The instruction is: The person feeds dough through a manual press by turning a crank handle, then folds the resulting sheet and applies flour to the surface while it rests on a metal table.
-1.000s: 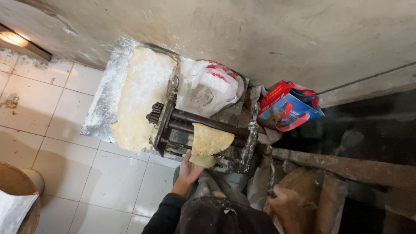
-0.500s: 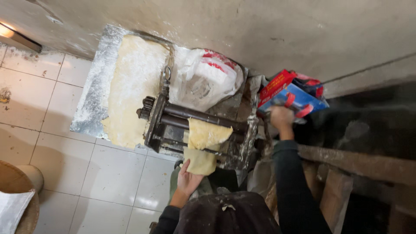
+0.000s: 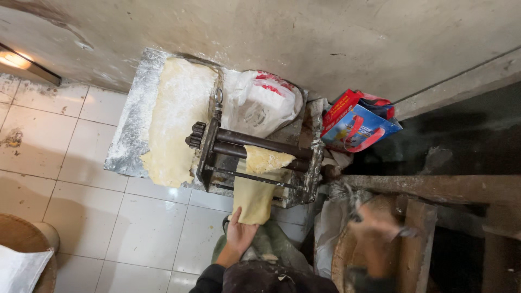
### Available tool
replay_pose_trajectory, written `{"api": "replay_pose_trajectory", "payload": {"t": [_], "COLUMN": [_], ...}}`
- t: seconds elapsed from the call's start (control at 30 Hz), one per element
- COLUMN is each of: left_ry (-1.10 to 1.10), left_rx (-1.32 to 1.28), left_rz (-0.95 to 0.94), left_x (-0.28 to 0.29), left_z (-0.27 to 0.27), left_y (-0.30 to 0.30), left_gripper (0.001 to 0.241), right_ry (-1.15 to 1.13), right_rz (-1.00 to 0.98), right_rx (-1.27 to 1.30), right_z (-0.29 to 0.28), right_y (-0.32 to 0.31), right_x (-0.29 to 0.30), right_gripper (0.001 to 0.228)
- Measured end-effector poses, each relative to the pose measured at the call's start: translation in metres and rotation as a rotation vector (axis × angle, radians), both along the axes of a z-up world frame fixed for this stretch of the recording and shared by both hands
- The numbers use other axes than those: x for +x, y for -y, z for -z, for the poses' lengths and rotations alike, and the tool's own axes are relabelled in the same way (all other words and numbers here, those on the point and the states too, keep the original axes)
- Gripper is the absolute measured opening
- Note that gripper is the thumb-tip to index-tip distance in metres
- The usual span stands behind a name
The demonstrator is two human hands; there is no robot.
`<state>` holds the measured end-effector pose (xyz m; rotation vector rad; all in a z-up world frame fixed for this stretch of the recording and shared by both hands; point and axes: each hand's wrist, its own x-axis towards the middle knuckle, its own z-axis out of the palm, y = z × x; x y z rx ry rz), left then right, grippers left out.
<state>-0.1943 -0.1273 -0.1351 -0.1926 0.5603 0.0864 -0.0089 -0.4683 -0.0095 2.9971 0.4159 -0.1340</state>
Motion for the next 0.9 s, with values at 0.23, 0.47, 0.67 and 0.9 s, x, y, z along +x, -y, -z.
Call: {"api": "replay_pose_trajectory", "payload": {"t": [0.23,0.47,0.67,0.9], "left_ry": [-0.077,-0.131,-0.560,-1.097], "left_rx": [-0.041,0.196,0.548,2.006], "left_rz": [-0.033,-0.005,0.184,1.064], "left_x": [-0.012,-0.027,0.015,0.055], "left_z": [0.032,0.064,0.091,0.066], "left_y": [0.023,0.018,-0.035,-0.102], "left_gripper": [0.047,0.048,0.056,0.028], "right_ry": [0.223,-0.155,-0.178,0.513], "right_rz": [-0.132,-0.214,-0.303,-0.378], "right_rx": [0.023,-0.030,0.001,0.143], "right_z": [0.019,0.177,0.069,-0.024], "right_y": [-0.060,-0.021,-0.009,-0.007], "right_x": [0.249,0.093,-0.027,0.064], "right_gripper": [0.021,0.025,0.035,0.023]}}
